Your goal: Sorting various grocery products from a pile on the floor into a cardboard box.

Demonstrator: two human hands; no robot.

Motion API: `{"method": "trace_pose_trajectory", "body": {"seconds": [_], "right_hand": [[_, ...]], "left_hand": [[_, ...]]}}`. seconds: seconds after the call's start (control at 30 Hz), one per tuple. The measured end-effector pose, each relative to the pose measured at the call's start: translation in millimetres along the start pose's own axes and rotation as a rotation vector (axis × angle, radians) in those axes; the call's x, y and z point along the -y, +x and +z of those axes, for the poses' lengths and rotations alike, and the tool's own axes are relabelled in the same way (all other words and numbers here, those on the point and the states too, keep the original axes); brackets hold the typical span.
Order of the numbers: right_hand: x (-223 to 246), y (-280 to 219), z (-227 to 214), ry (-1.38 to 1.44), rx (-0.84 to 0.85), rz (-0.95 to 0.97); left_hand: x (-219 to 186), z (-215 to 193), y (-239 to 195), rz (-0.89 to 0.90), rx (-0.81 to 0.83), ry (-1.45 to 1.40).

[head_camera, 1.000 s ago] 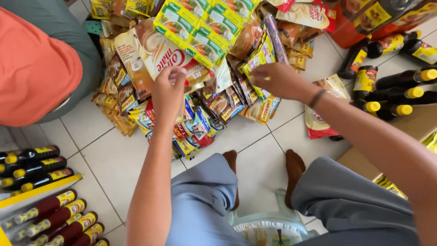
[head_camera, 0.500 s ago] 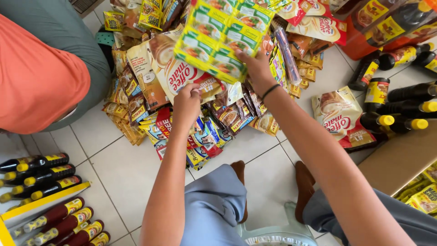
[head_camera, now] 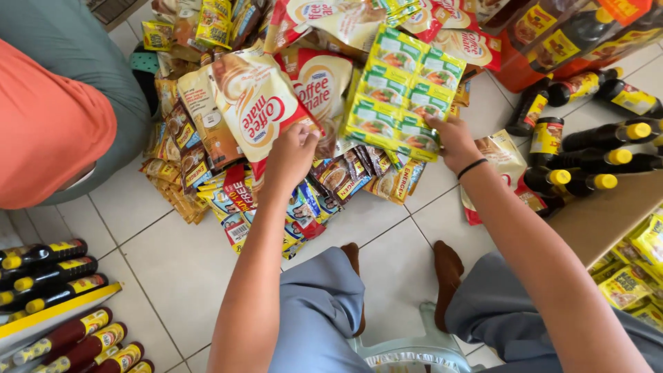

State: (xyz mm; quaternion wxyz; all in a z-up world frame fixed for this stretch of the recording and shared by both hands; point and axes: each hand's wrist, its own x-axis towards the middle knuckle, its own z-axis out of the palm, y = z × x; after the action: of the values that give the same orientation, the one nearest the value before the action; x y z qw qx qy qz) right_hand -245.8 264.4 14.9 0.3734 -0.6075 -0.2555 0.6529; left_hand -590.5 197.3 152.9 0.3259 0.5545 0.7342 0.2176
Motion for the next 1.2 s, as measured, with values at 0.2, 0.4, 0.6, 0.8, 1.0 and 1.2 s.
{"method": "trace_pose_trajectory", "body": {"seconds": [0.2,0.4,0.6,0.8,1.0,1.2], "right_hand": [[-33,42,-50,-0.237,0.033,0.043],[-25,50,-53,-1.208,0.213,-0.276],[40,-37,-27,-1.328,0.407,-0.404],[5,-120,-63,-1.025,0.491,-0.287],[-41,-167,-107,-0.86,0.484,-0.153],[-88,-159,-143,-0.612,0.327,-0.086]], "left_hand": [[-13,5,0,0.018,0.002,0.055],[-25,18,6,0.038,0.065,0.084],[-36,37,13,0.08,0.087,0.137],[-33,58,18,0.256,0.035,0.044],[-91,16,14,0.129,0.008,0.205],[-45,-28,100,0.239,-0.397,0.3]]}}
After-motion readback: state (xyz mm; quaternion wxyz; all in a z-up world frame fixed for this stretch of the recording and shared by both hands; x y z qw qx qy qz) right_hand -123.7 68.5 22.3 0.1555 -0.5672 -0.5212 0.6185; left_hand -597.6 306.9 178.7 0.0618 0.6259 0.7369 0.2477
